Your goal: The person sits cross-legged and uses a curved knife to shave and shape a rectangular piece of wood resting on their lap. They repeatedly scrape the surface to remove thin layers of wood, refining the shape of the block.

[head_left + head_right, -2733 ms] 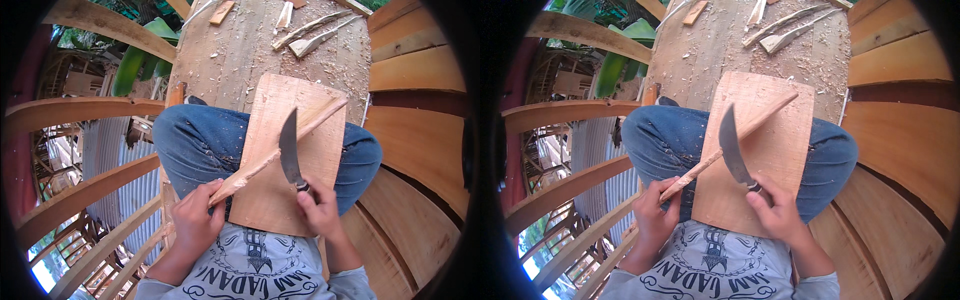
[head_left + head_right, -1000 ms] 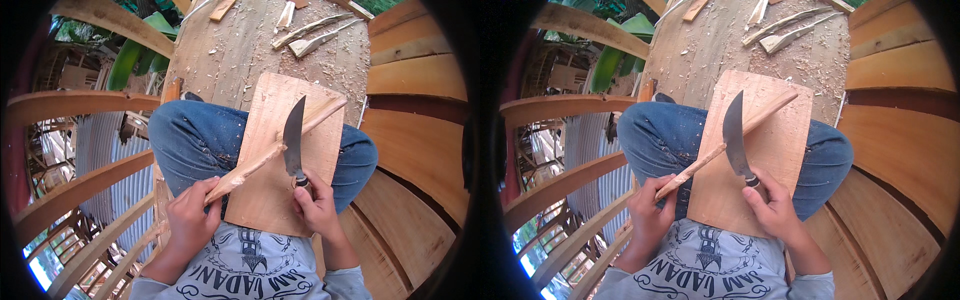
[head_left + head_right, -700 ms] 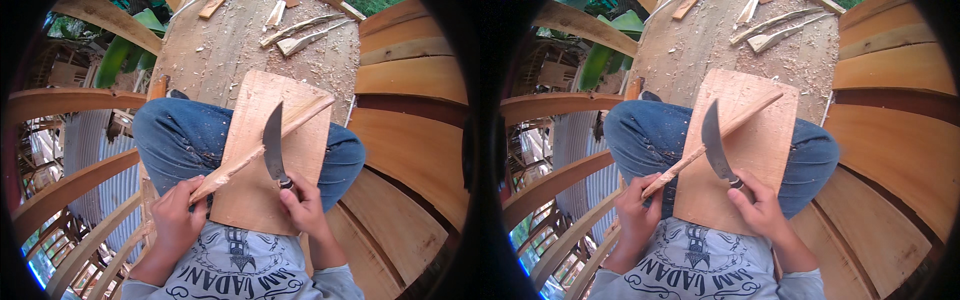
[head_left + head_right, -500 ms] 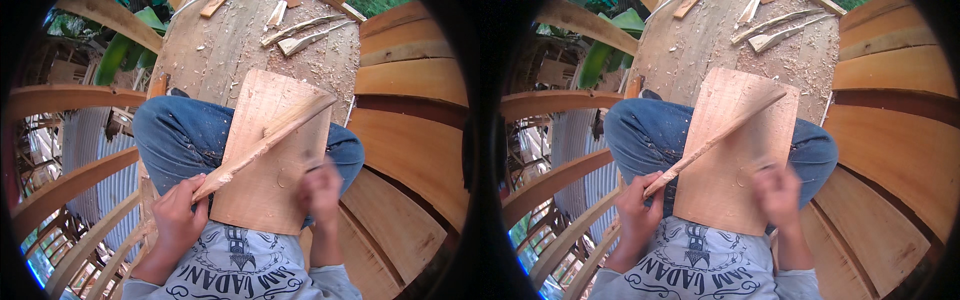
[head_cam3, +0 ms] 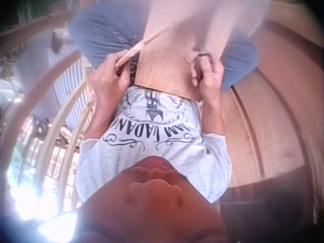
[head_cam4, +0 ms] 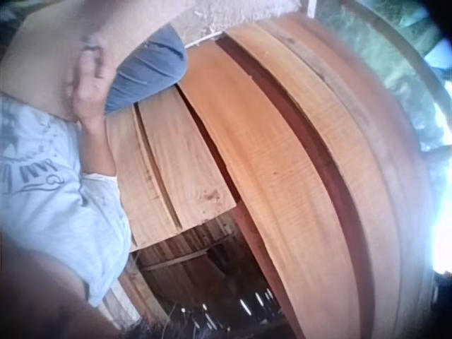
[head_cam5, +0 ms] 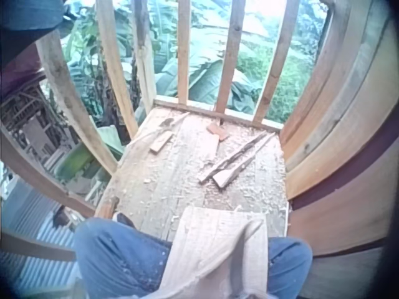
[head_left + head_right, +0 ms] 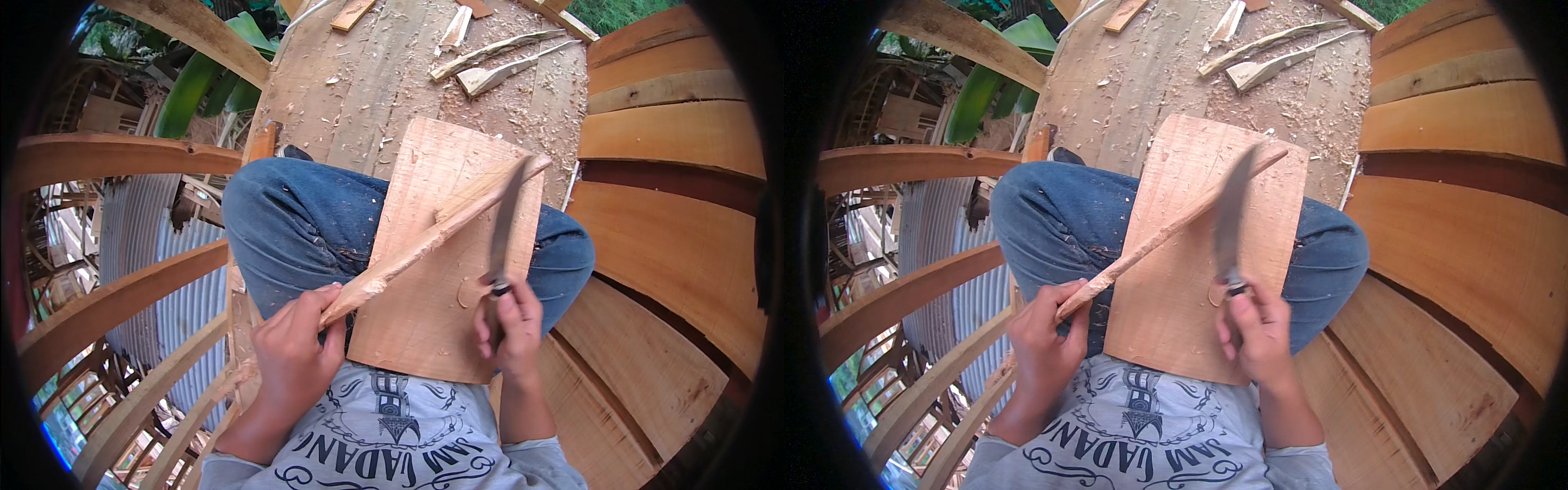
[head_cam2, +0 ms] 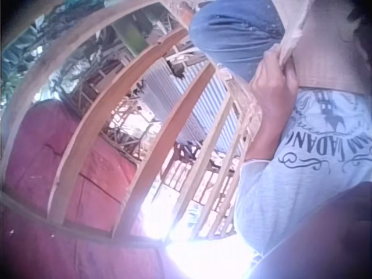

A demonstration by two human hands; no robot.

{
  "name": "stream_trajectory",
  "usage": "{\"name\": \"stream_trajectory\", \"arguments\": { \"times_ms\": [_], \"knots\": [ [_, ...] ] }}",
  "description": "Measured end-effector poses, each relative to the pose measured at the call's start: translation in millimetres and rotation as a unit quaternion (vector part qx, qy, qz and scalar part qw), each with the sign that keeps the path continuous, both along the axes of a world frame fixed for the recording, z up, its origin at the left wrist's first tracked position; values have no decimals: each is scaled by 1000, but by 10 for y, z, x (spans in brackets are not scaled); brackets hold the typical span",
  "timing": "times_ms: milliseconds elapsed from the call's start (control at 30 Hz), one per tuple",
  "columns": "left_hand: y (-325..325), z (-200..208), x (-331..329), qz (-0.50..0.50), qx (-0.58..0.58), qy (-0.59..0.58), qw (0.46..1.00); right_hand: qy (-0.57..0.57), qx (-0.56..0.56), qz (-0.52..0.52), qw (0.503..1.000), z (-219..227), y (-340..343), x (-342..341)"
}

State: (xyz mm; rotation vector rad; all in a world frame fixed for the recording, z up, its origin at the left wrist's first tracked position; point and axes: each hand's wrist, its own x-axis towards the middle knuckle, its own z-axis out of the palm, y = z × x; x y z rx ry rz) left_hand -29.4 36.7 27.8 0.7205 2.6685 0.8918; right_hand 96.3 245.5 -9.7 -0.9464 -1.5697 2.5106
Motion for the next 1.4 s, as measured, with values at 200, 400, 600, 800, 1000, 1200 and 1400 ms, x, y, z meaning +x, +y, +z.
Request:
{"name": "stream_trajectory", "arguments": {
  "times_ms": [200, 400, 600, 800, 1000, 1200, 1400],
  "knots": [
    [-3, -16, 6, -1, -1, -2, 1000, -17, 133, -88, 987, -50, -15, 1],
    [-2, 9, 23, 2, -5, -2, 1000, -3, 177, 19, 984, -76, 20, 80],
    [6, -11, 17, -2, 1, -9, 1000, 20, 304, 99, 947, -70, -140, 26],
    [11, -15, 32, -3, 6, 8, 1000, -16, 127, -22, 992, -23, 3, 101],
    [-19, 11, 40, 7, -17, -9, 1000, 80, 163, 33, 983, -57, 20, 56],
    [-16, -20, 32, -7, -5, -7, 1000, -12, 171, 112, 979, -47, -212, 48],
    [28, -20, 6, -13, 3, 1, 1000, 31, 125, 45, 991, -140, -226, 38]
  ]
}}
